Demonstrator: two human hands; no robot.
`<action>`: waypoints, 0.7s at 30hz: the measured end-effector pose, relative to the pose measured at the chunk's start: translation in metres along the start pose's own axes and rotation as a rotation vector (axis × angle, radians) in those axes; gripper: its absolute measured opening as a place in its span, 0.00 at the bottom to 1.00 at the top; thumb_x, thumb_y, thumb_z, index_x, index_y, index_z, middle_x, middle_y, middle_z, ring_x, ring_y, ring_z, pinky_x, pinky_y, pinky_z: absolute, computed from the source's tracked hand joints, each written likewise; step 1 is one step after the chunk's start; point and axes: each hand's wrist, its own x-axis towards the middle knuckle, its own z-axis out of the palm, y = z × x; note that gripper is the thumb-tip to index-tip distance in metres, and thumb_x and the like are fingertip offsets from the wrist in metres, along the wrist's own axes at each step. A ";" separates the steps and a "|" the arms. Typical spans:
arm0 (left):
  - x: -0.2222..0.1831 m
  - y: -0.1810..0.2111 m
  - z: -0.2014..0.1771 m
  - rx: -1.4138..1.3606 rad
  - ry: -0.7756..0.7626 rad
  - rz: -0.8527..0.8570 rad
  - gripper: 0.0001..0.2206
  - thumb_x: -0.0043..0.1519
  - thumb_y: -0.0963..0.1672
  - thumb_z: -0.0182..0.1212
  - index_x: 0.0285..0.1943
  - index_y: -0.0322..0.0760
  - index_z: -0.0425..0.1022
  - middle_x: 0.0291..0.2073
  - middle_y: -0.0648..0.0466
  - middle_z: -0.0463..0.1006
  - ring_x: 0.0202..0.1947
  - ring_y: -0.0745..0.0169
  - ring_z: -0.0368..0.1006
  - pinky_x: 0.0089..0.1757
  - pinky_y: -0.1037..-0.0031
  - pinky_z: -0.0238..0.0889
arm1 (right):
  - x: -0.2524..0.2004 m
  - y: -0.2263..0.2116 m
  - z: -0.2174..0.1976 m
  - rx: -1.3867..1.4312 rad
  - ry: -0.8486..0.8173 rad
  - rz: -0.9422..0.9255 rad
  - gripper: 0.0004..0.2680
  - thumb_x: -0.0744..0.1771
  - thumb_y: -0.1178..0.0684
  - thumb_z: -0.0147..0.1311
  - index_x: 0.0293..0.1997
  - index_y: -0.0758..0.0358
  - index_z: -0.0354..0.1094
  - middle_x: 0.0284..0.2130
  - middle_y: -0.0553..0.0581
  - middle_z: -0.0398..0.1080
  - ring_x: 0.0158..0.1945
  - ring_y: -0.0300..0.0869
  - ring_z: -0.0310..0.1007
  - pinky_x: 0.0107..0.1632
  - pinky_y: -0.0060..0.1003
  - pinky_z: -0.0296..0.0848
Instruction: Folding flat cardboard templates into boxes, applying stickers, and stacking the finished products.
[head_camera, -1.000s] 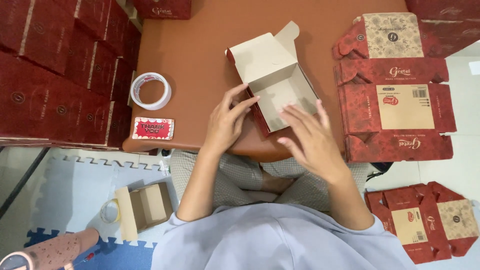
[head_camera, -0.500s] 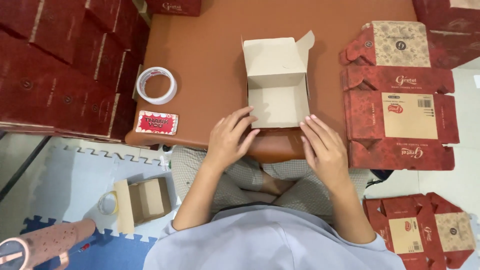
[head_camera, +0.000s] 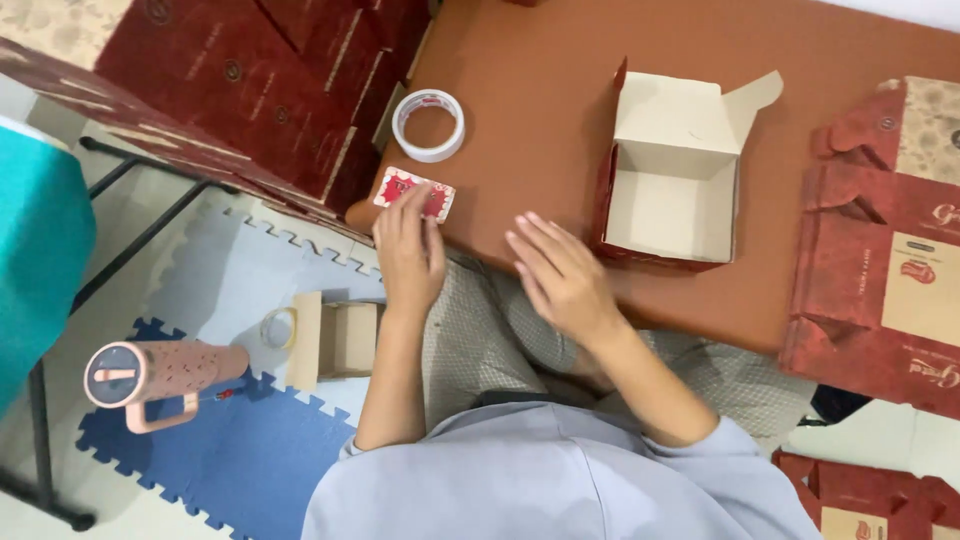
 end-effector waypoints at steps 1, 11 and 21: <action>0.003 -0.004 -0.010 0.009 0.003 -0.003 0.18 0.65 0.38 0.54 0.65 0.37 0.69 0.55 0.47 0.73 0.57 0.46 0.69 0.56 0.57 0.56 | 0.005 -0.001 0.021 0.009 0.002 -0.004 0.11 0.67 0.57 0.55 0.55 0.63 0.74 0.55 0.64 0.73 0.58 0.54 0.74 0.59 0.46 0.73; 0.001 -0.049 -0.022 0.166 -0.119 -0.006 0.11 0.66 0.44 0.61 0.56 0.46 0.81 0.52 0.54 0.81 0.59 0.57 0.72 0.62 0.59 0.50 | 0.025 0.001 0.134 -0.210 -0.100 -0.102 0.10 0.67 0.56 0.55 0.52 0.67 0.74 0.49 0.64 0.76 0.58 0.50 0.73 0.62 0.44 0.68; 0.023 -0.085 -0.029 0.153 -0.315 -0.001 0.06 0.59 0.50 0.68 0.43 0.59 0.84 0.41 0.69 0.83 0.45 0.69 0.77 0.56 0.67 0.54 | 0.043 0.019 0.129 -0.113 -0.602 0.216 0.03 0.63 0.47 0.60 0.36 0.42 0.79 0.36 0.42 0.77 0.41 0.43 0.77 0.41 0.41 0.76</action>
